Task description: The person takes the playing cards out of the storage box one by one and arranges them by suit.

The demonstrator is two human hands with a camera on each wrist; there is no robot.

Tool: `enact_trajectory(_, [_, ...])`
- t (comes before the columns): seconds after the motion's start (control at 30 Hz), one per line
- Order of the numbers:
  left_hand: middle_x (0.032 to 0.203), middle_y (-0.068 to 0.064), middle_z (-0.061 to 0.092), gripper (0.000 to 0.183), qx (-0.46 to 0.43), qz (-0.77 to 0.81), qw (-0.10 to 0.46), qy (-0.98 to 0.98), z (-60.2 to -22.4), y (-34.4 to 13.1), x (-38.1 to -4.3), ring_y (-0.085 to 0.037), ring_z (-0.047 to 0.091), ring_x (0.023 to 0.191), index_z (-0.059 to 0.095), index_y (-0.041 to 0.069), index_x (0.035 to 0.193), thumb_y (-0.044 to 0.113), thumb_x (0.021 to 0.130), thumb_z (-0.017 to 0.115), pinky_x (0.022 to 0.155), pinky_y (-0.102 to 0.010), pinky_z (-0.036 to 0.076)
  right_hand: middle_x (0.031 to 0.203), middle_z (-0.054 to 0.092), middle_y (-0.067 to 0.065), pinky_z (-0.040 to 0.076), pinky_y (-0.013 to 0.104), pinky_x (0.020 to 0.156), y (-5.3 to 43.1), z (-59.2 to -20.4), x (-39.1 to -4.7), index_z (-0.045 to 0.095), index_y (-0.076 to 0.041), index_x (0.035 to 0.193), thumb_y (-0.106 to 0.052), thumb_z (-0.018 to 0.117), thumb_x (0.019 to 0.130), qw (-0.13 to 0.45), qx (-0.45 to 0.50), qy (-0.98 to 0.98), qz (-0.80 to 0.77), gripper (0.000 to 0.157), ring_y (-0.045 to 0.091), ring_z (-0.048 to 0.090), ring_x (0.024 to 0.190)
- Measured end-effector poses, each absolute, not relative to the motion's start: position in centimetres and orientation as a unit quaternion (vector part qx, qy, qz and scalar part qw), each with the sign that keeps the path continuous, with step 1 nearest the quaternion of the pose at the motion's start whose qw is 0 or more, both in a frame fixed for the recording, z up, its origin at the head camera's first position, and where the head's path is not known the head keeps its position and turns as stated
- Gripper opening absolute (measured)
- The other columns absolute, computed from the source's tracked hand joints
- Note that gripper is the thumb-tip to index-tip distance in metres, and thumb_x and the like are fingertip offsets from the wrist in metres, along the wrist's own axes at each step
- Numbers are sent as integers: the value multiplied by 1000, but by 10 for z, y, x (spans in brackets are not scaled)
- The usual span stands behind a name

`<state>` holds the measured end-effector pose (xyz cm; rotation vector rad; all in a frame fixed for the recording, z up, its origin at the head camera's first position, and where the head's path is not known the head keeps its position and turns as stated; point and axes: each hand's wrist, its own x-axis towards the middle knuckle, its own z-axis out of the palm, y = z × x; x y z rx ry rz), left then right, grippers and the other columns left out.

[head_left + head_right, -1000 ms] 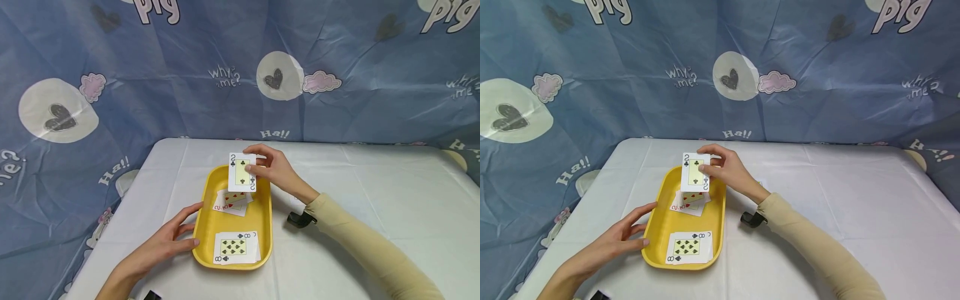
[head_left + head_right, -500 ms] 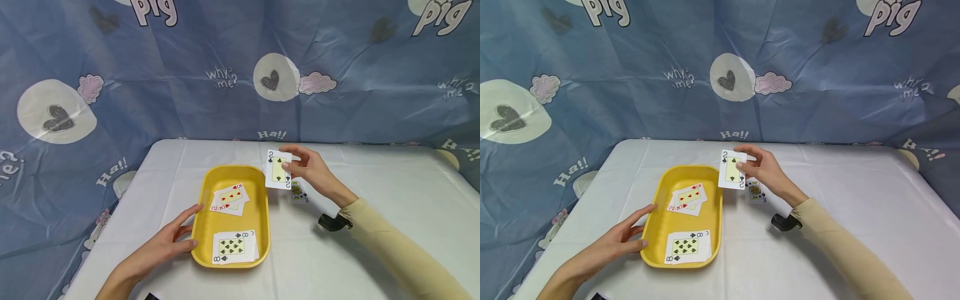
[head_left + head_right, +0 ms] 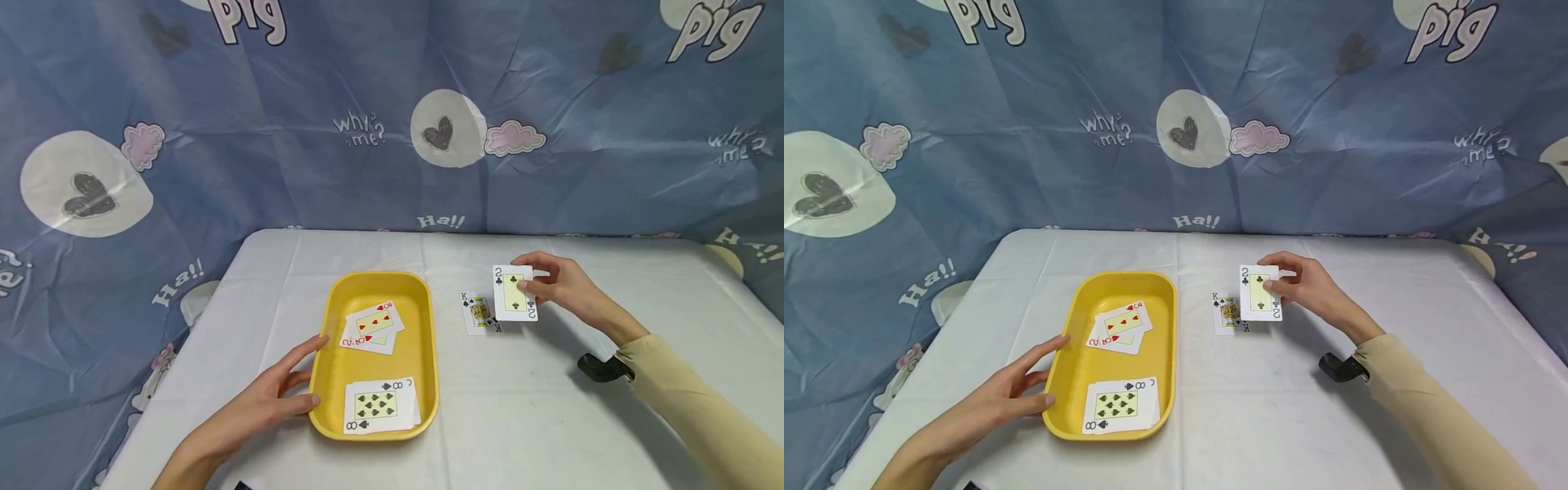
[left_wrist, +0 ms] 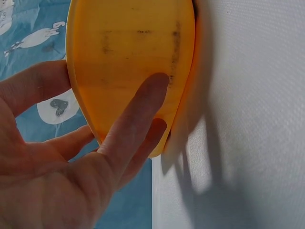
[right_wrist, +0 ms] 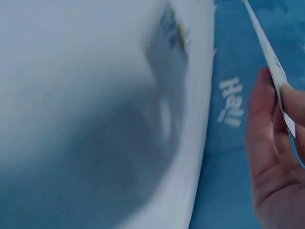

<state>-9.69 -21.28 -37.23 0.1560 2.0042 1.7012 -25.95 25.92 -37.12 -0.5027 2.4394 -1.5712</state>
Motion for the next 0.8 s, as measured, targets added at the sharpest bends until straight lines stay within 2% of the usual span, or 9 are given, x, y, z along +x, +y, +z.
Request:
enact_trajectory(0.13, [162,-5,7,79,58,629,256,732,-372,-213,-97,-39,29,140,23,24,157,16,93,69,92,-38,51,118,61,21,57,39,69,277,-379,-261,57,-5,129,-12,72,91,110,-172,844,-496,41,23,68,87])
enact_trajectory(0.3, [162,-5,7,79,58,634,258,727,-372,-214,-97,-39,30,140,23,24,157,16,93,68,92,-39,51,115,62,20,56,33,69,287,-391,-265,60,0,124,-6,73,89,91,-186,873,-442,38,21,65,86])
enact_trajectory(0.43, [162,-4,7,79,61,634,256,727,-373,-214,-97,-39,30,140,24,24,157,15,93,68,92,-39,51,107,65,13,51,27,71,288,-397,-268,64,0,117,-4,74,87,67,-201,903,-374,33,21,62,87])
enact_trajectory(0.53, [162,-4,8,78,60,634,256,727,-374,-214,-97,-38,30,140,24,24,157,15,93,68,92,-39,51,100,63,8,45,29,70,288,-399,-270,66,-3,115,-7,75,86,65,-204,920,-327,30,21,56,85])
enact_trajectory(0.8, [162,-3,8,77,51,630,254,732,-374,-214,-97,-38,31,140,25,26,156,18,93,69,92,-39,51,110,58,13,43,30,71,288,-402,-268,66,-1,122,-8,76,86,56,-226,924,-303,37,22,49,87])
